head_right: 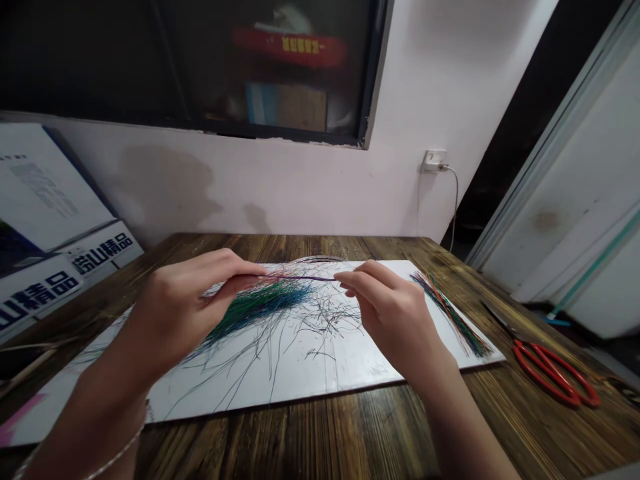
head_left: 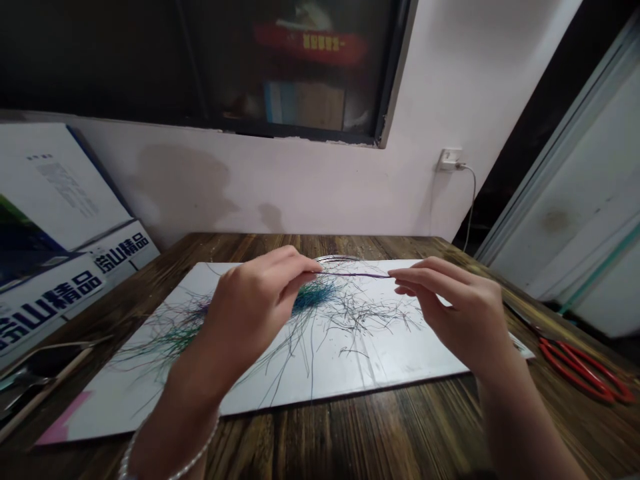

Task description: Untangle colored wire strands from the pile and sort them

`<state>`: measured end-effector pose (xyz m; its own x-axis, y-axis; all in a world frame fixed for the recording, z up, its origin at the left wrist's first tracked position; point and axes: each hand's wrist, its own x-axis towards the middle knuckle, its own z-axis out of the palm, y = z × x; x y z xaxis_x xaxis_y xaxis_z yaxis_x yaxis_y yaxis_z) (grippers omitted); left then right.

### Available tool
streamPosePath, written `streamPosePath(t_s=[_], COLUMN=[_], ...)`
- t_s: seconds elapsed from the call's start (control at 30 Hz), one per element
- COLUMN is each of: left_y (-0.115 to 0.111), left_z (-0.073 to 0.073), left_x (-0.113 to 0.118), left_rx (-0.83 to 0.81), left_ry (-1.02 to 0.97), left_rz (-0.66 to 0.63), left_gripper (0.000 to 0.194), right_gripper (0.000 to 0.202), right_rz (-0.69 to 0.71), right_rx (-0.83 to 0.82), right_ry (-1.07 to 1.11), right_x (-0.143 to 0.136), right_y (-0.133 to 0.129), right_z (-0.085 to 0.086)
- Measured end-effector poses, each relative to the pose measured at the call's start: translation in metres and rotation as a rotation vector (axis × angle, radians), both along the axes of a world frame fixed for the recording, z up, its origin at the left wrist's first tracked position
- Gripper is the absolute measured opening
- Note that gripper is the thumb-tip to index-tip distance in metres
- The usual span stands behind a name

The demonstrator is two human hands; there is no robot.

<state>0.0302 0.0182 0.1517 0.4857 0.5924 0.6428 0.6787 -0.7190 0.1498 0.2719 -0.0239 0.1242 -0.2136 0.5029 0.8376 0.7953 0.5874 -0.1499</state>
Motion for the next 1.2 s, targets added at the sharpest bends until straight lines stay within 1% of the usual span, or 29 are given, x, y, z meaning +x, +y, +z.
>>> streamPosePath(t_s=[0.07,0.13,0.27,0.33,0.4,0.63,0.8,0.9,0.97,1.07,1.2], left_y=[0.002,0.005,0.007,0.008,0.007,0.004,0.004,0.008,0.01,0.012,0.014], left_z=[0.001,0.001,0.0,0.0,0.0,0.001,0.003,0.003,0.003,0.002,0.001], left_x=[-0.005,-0.01,-0.014,-0.014,-0.014,-0.016,-0.019,-0.022,-0.023,-0.026,-0.031], left_rx=[-0.032,-0.035,-0.015,-0.014,-0.011,0.071,0.022,0.005,0.024,0.073,0.087], left_ry=[-0.003,-0.008,-0.027,-0.016,-0.004,0.012,-0.036,-0.024,-0.02,-0.019,0.009], left_rz=[0.002,0.019,0.047,0.042,0.037,0.078,-0.002,0.025,0.045,0.069,0.062], left_gripper=[0.018,0.018,0.018,0.019,0.021,0.019,0.016,0.014,0.015,0.015,0.017], right_gripper=[0.025,0.023,0.02,0.021,0.025,0.037,0.037,0.035,0.032,0.026,0.031], right_rz=[-0.014,-0.033,-0.072,-0.088,-0.096,-0.094,-0.054,-0.046,-0.064,-0.112,-0.121], right_rx=[0.031,0.023,-0.113,-0.17,-0.194,-0.19,-0.132,-0.1,-0.095,-0.133,-0.199], right_ry=[-0.002,-0.024,-0.104,-0.132,-0.135,-0.123,-0.035,0.003,-0.014,-0.075,-0.081], right_x=[0.001,0.002,0.006,0.008,0.009,0.011,0.013,0.015,0.017,0.02,0.023], right_y=[0.0,0.001,0.006,0.008,0.01,0.007,0.004,0.004,0.006,0.009,0.01], right_z=[0.002,0.003,0.002,0.001,0.0,-0.001,0.001,0.003,0.003,0.004,0.004])
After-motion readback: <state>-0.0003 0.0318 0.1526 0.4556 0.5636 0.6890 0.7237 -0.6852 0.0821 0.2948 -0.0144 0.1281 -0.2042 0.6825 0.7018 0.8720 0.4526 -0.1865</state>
